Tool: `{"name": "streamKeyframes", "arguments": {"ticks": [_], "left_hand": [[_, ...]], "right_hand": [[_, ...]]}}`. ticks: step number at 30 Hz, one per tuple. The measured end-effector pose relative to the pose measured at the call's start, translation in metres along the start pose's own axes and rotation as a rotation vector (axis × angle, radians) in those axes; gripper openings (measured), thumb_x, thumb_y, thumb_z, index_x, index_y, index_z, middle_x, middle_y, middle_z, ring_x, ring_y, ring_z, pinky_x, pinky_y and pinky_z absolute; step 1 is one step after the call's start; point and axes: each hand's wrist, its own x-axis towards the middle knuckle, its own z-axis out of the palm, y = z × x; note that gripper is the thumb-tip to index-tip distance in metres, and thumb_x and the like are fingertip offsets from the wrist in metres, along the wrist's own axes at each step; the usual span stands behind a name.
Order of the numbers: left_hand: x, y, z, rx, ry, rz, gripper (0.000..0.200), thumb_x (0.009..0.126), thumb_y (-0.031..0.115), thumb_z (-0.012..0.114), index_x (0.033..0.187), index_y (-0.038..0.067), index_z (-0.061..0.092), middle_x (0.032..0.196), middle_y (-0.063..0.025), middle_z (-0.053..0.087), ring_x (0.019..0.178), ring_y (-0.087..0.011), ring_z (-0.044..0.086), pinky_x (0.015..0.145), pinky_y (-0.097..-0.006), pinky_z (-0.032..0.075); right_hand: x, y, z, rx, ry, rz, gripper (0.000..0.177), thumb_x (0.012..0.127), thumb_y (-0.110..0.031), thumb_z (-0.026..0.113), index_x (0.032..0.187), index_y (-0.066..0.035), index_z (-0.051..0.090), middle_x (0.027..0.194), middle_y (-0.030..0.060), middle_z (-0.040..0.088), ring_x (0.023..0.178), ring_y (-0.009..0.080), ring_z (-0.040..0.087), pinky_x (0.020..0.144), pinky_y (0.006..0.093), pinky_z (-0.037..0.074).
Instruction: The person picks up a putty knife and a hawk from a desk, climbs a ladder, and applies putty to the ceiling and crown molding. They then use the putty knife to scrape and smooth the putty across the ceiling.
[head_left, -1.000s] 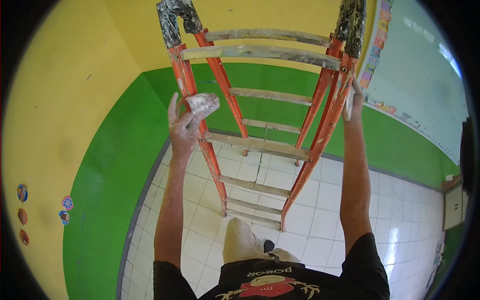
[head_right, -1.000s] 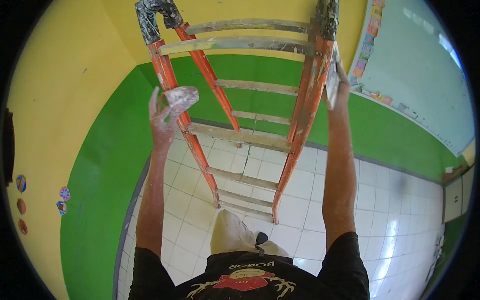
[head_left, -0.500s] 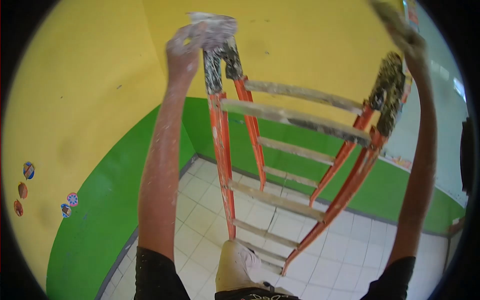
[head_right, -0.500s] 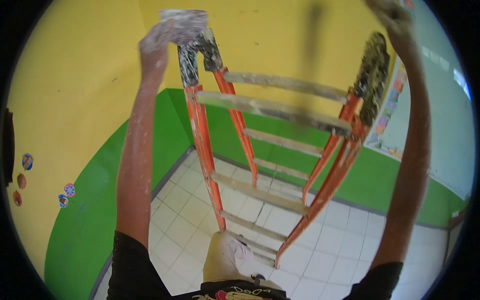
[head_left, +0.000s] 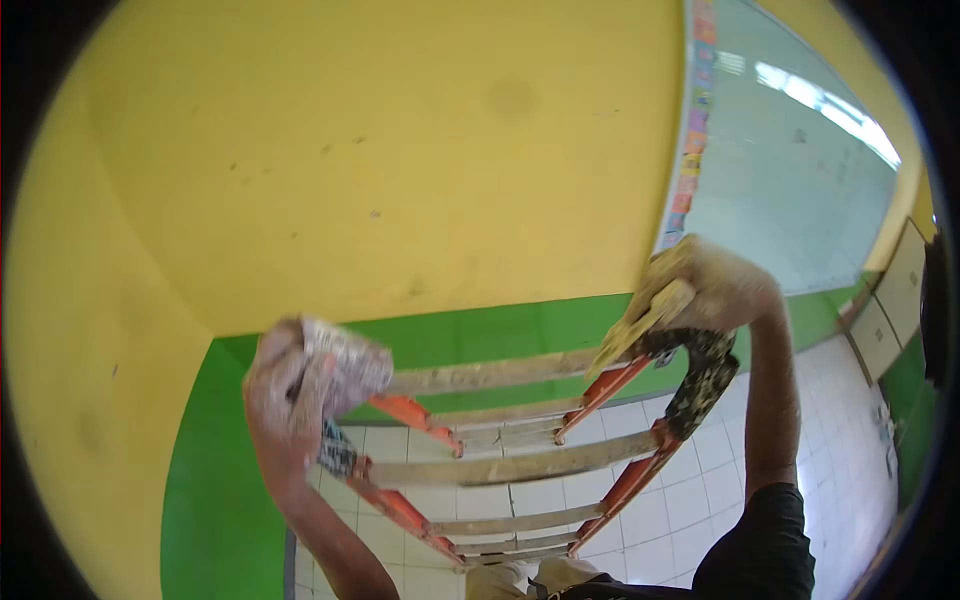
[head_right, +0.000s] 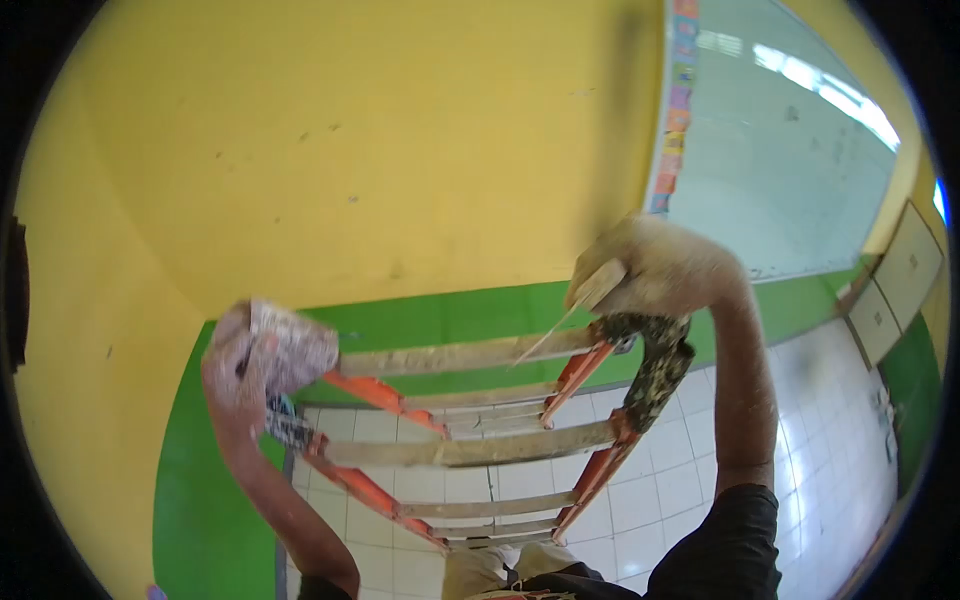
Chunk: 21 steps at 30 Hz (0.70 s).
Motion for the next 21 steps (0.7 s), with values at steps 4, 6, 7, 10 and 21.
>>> {"name": "streamKeyframes", "arguments": {"ticks": [4,6,7,10,21], "left_hand": [[0.002,0.005,0.001,-0.04,-0.003,-0.054,0.022,0.089,0.013,0.066,0.097,-0.007,0.072,0.103,-0.0182,0.068,0.108,-0.034,0.063,0.097,-0.0422,0.047],[-0.002,0.005,0.0,-0.056,0.016,-0.067,0.025,0.089,0.014,0.065,0.099,-0.008,0.071,0.106,-0.0182,0.068,0.111,-0.034,0.062,0.101,-0.0433,0.045],[-0.001,0.006,0.002,-0.105,0.022,-0.089,0.025,0.088,0.014,0.065,0.099,-0.008,0.072,0.106,-0.0181,0.068,0.111,-0.0337,0.062,0.1,-0.0437,0.045],[-0.002,0.005,0.004,-0.174,0.049,-0.128,0.026,0.086,0.014,0.067,0.099,-0.008,0.073,0.108,-0.018,0.068,0.112,-0.0331,0.062,0.099,-0.0441,0.046],[-0.015,0.004,0.007,-0.238,0.077,-0.245,0.026,0.087,0.012,0.072,0.107,-0.004,0.074,0.117,-0.018,0.069,0.122,-0.0333,0.06,0.104,-0.0425,0.046]], "right_hand": [[0.0,0.002,0.003,-0.043,-0.009,0.014,0.024,0.075,-0.011,0.072,0.098,-0.01,0.077,0.09,0.0118,0.074,0.083,0.0307,0.07,0.077,0.0387,0.056],[-0.002,0.0,0.006,-0.015,-0.021,0.06,0.025,0.075,-0.009,0.069,0.099,-0.011,0.077,0.089,0.0121,0.074,0.087,0.0319,0.07,0.078,0.0419,0.056],[-0.002,0.0,0.004,-0.039,-0.03,0.102,0.026,0.076,-0.008,0.068,0.099,-0.012,0.077,0.089,0.0117,0.074,0.088,0.0317,0.069,0.078,0.0427,0.055],[-0.002,0.0,0.003,-0.049,-0.045,0.065,0.025,0.075,-0.007,0.07,0.098,-0.013,0.077,0.088,0.01,0.073,0.09,0.0318,0.069,0.079,0.0435,0.055],[-0.009,0.021,0.013,-0.081,-0.073,0.052,0.021,0.072,-0.023,0.079,0.093,-0.024,0.08,0.085,0.0085,0.073,0.085,0.0274,0.07,0.074,0.0402,0.056]]}}
